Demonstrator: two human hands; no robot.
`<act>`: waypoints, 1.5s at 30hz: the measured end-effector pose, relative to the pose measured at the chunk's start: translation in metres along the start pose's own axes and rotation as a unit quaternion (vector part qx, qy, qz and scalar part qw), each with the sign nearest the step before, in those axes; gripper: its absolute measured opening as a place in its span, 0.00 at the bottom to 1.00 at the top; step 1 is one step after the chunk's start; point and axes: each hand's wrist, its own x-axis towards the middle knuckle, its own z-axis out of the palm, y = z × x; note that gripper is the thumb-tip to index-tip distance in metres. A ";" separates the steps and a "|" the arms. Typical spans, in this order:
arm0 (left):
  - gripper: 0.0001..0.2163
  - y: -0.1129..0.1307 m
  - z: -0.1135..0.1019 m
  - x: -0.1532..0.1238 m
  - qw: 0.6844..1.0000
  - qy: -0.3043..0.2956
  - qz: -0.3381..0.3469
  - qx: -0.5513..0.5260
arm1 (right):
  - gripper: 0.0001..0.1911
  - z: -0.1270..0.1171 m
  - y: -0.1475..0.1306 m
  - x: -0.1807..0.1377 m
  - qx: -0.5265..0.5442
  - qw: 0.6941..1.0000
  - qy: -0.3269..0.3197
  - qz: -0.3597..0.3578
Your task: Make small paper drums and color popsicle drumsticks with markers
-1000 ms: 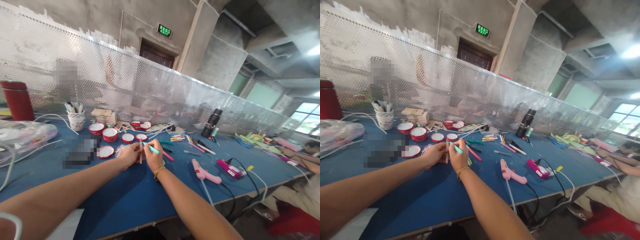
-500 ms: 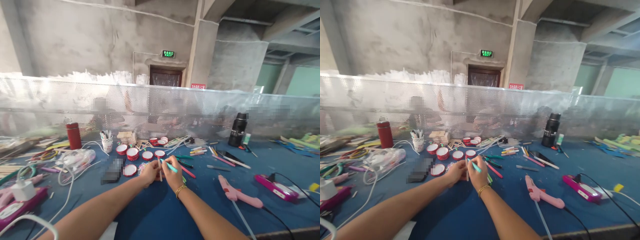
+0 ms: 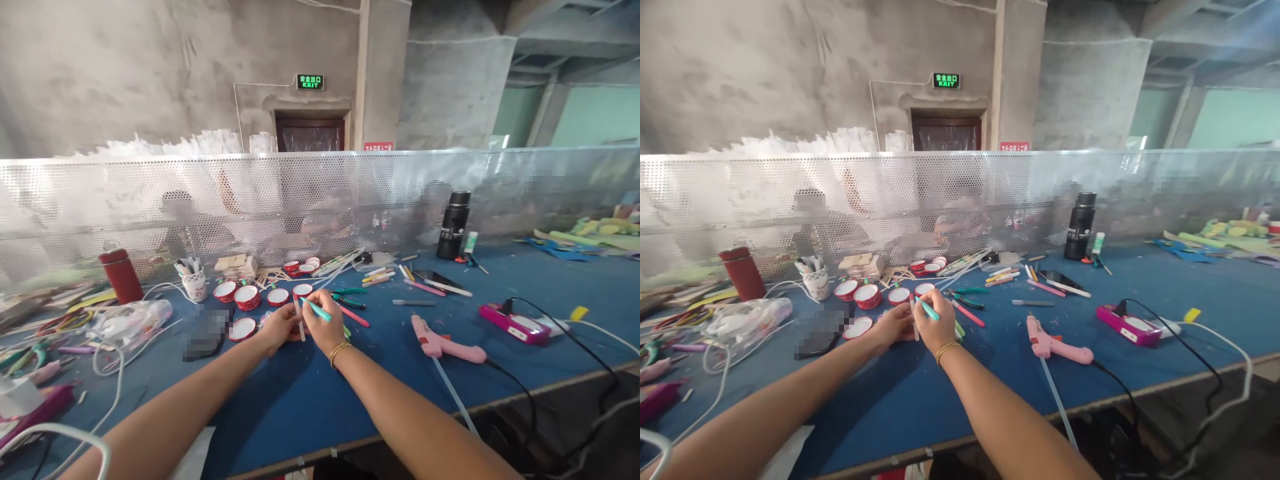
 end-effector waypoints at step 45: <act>0.19 -0.001 -0.003 0.004 0.999 -0.009 0.027 0.026 | 0.07 0.001 0.006 0.003 -0.038 0.999 -0.028 0.000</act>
